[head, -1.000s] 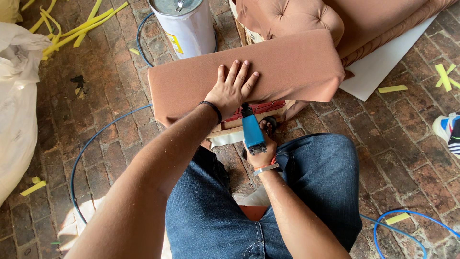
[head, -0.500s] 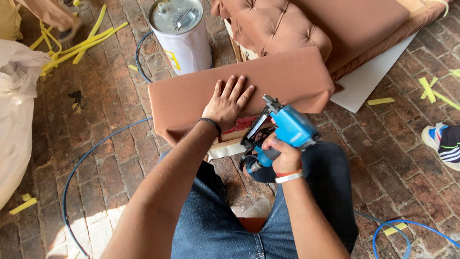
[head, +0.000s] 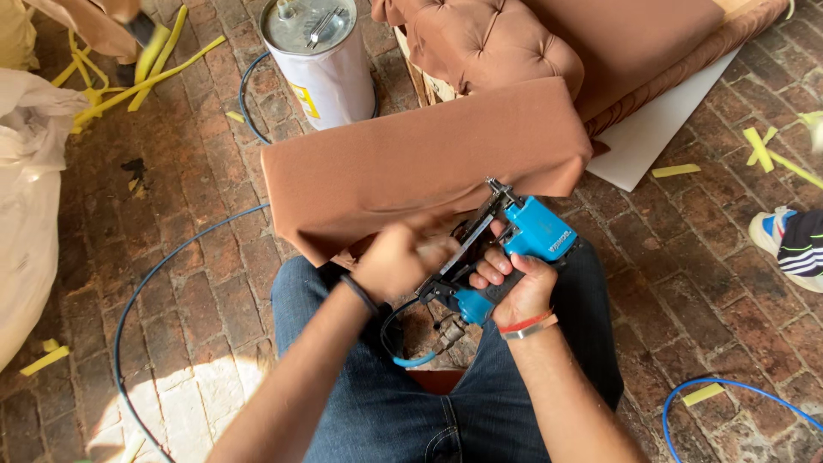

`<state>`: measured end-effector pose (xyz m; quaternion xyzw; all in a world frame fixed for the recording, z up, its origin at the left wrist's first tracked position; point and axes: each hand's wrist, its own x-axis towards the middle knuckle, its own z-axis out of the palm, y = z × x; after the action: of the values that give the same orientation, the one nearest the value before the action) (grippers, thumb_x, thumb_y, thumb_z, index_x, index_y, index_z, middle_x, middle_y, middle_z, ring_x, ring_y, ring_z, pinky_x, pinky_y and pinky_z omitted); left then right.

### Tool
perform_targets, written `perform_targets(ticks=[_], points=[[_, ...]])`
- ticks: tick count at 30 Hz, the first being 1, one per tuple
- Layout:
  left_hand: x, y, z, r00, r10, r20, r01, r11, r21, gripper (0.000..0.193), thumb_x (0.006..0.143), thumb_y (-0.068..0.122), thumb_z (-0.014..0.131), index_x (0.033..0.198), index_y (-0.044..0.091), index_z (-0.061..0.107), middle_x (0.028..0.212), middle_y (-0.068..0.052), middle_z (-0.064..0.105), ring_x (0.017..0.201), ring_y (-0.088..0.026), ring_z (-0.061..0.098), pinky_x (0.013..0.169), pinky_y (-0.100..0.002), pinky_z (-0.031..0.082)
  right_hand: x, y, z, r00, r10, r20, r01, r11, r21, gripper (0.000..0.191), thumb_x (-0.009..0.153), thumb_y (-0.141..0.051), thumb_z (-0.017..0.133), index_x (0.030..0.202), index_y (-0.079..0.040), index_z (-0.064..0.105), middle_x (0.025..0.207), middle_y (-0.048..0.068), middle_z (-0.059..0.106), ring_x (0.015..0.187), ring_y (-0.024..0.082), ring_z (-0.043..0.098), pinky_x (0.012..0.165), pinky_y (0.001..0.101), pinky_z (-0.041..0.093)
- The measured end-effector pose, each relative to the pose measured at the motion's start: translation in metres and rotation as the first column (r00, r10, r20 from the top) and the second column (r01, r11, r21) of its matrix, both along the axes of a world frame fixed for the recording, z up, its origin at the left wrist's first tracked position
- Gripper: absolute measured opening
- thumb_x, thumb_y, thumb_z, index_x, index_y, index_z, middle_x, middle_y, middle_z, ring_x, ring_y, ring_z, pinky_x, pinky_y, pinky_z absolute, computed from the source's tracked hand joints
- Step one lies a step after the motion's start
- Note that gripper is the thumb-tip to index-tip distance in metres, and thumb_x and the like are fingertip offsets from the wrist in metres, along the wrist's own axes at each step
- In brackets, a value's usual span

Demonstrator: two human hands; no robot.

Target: The person wraps a brown fabric cover over a rectangular cushion and secures it with a pneumatic staple gun. They repeatedly smooth the fabric, fold edges, and staple along the sides and ends to attach the cover to the cushion base.

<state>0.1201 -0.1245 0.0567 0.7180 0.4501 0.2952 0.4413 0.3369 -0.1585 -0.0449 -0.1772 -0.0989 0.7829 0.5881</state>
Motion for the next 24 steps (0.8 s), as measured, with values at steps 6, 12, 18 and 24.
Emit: perform_targets(ticks=[6, 12, 18, 24], points=[[0.044, -0.034, -0.001, 0.949, 0.147, -0.278, -0.067, 0.958, 0.28, 0.093, 0.066, 0.012, 0.076, 0.148, -0.006, 0.036, 0.134, -0.027, 0.061, 0.097, -0.043, 0.068, 0.077, -0.047, 0.057, -0.005, 0.003, 0.002, 0.994, -0.029, 0.109, 0.019, 0.996, 0.087, 0.06, 0.069, -0.03, 0.083, 0.123, -0.01, 0.066, 0.07, -0.006, 0.049, 0.062, 0.013, 0.048, 0.061, 0.0312, 0.042], [0.043, -0.04, -0.001, 0.881, 0.213, -0.422, -0.054, 0.932, 0.357, 0.073, 0.084, 0.022, 0.071, 0.148, -0.003, 0.046, 0.114, -0.022, 0.072, 0.085, -0.036, 0.074, 0.072, -0.044, 0.06, -0.003, -0.004, 0.001, 0.999, -0.011, 0.052, 0.009, 0.999, 0.044, 0.057, 0.068, -0.03, 0.083, 0.119, -0.012, 0.066, 0.068, -0.007, 0.047, 0.061, 0.012, 0.048, 0.061, 0.0304, 0.041], [0.02, -0.089, 0.022, 0.954, 0.133, -0.267, -0.092, 0.983, 0.162, 0.065, 0.088, 0.034, 0.073, 0.141, 0.001, 0.056, 0.106, -0.027, 0.072, 0.093, -0.038, 0.074, 0.081, -0.043, 0.059, 0.015, -0.002, -0.009, 0.984, 0.103, -0.144, -0.091, 0.992, 0.089, 0.043, 0.073, -0.03, 0.081, 0.111, -0.016, 0.065, 0.066, -0.012, 0.045, 0.06, 0.005, 0.046, 0.062, 0.0248, 0.04], [0.04, -0.125, 0.018, 0.927, 0.311, 0.209, -0.331, 0.941, 0.069, 0.044, 0.098, 0.019, 0.063, 0.136, -0.002, 0.062, 0.115, -0.023, 0.076, 0.109, -0.03, 0.076, 0.097, -0.036, 0.056, 0.022, -0.001, -0.036, 0.979, 0.159, -0.126, -0.134, 0.973, 0.19, 0.036, 0.075, -0.034, 0.08, 0.1, -0.012, 0.064, 0.058, -0.014, 0.043, 0.048, 0.002, 0.041, 0.047, 0.0214, 0.032]])
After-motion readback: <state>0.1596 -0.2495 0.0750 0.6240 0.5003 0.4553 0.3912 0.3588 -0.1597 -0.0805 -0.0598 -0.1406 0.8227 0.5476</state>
